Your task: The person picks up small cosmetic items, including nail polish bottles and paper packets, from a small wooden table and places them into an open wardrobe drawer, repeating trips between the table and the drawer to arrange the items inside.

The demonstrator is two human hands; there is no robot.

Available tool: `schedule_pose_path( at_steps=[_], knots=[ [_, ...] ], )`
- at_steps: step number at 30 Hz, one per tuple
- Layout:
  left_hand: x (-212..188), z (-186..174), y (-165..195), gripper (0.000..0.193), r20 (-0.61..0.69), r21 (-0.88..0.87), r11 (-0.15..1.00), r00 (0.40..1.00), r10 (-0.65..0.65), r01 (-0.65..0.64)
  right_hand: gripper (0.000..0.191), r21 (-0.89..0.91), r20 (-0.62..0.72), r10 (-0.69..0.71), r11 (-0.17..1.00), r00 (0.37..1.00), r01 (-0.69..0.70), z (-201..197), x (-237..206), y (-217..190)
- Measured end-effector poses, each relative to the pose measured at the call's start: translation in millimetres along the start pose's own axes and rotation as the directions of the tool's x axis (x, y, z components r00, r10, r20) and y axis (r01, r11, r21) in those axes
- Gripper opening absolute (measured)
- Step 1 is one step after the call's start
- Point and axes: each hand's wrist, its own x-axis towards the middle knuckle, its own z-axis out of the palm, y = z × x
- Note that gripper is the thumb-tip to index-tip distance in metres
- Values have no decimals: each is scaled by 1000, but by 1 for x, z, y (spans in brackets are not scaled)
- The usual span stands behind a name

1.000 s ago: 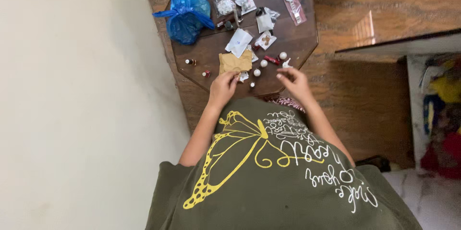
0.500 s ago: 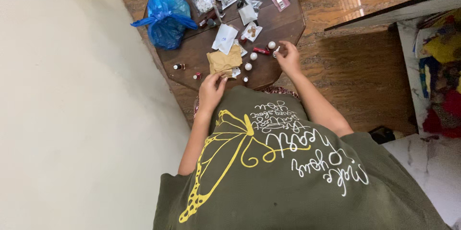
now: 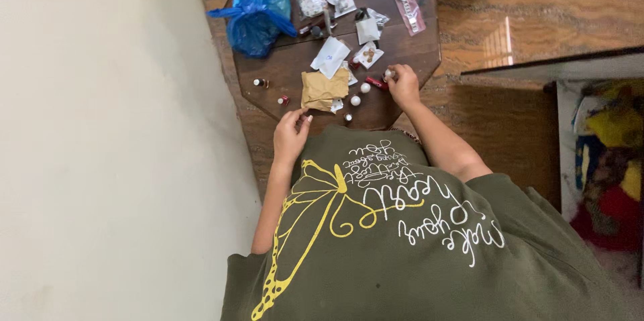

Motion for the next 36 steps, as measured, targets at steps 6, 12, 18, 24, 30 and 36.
schedule_pose_path(
  at_steps=[6,12,18,24,30,36],
  knots=[
    [-1,-9,-9,25,-79,-23,999,996,-48,47,29,-15,-16,-74,997,997,74,18,21,-5],
    [2,-14,-16,26,-105,-8,997,991,-81,81,33,-73,19,-78,994,997,79,30,33,-9],
    [4,-22,-21,29,-80,-24,992,989,-128,126,46,-113,-30,-61,992,998,57,39,28,-17],
    [5,-18,-19,32,-20,-1,992,992,-122,122,42,-193,-56,-149,972,987,135,31,19,-18],
    [8,-18,-20,32,-11,32,991,991,-133,133,35,-226,-12,-174,960,985,166,31,17,-24],
    [0,-20,-18,32,-29,35,989,989,-146,147,30,-216,40,-207,953,977,211,30,17,-27]
  ],
)
